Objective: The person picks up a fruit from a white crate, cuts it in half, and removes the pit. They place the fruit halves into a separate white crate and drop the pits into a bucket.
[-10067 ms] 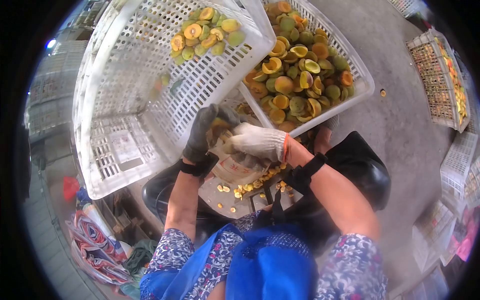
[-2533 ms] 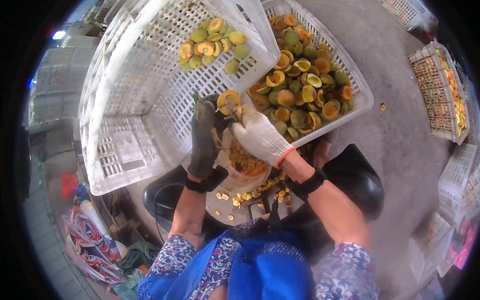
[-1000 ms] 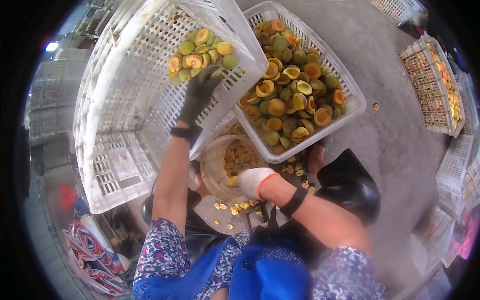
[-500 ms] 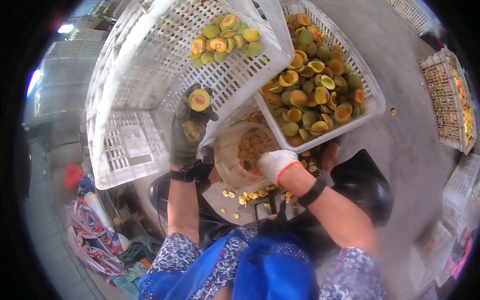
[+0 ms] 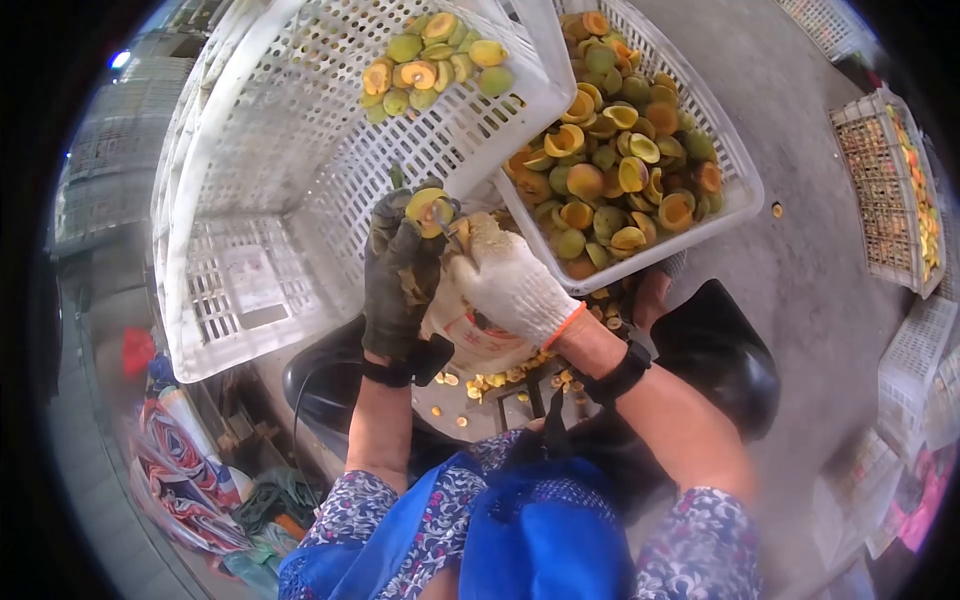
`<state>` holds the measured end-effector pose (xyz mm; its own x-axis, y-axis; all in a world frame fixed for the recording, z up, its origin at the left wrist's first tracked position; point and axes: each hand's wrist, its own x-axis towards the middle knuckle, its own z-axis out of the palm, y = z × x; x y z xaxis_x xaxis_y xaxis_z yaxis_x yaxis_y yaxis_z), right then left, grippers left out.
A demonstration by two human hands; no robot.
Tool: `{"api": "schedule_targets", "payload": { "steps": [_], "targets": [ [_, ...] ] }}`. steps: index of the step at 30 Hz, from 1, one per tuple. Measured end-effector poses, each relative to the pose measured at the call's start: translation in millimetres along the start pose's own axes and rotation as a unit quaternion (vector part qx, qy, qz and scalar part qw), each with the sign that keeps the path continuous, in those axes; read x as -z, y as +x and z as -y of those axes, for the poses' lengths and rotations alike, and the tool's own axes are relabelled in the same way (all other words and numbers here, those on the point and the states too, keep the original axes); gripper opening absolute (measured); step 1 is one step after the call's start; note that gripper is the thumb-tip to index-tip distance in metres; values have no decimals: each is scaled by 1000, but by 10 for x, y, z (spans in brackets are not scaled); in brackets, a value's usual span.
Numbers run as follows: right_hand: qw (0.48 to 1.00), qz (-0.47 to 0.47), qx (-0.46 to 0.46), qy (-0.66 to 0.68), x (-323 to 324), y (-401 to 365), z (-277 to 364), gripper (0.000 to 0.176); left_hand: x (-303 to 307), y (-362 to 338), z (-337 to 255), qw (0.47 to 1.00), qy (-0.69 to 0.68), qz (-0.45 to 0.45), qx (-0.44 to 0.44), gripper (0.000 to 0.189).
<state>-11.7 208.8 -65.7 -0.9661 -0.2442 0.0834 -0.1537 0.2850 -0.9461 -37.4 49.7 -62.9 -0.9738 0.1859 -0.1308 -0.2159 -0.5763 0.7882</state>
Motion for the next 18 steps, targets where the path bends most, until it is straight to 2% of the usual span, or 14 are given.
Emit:
{"api": "schedule_targets", "payload": {
  "steps": [2,6,8,9,11,12,14,15,17,18],
  "targets": [
    [1000,-12,17,-15,-17,-8,-48,29,-54,1,35,999,35,-26,-7,31],
    [996,-48,43,-58,-72,-27,-96,30,8,25,200,997,77,-16,-19,30],
    [998,23,-59,22,-53,-4,-82,30,72,57,292,996,74,4,-45,31],
    [998,21,-60,22,-5,17,-27,30,83,61,311,996,74,6,-43,31],
    [955,86,-229,167,128,70,115,30,85,73,333,997,61,-19,-31,27],
    [955,85,-228,167,150,79,116,30,88,71,322,997,62,-18,-32,27],
    [929,149,-291,173,189,87,111,30,103,45,275,999,8,-30,18,30],
    [930,150,-289,173,180,94,111,30,42,52,194,999,9,-30,16,30],
    [959,119,-229,114,115,65,103,32,-139,57,-6,988,-98,-65,96,35],
    [959,120,-230,114,53,27,80,32,-134,50,-3,988,-98,-66,96,35]
  ]
}}
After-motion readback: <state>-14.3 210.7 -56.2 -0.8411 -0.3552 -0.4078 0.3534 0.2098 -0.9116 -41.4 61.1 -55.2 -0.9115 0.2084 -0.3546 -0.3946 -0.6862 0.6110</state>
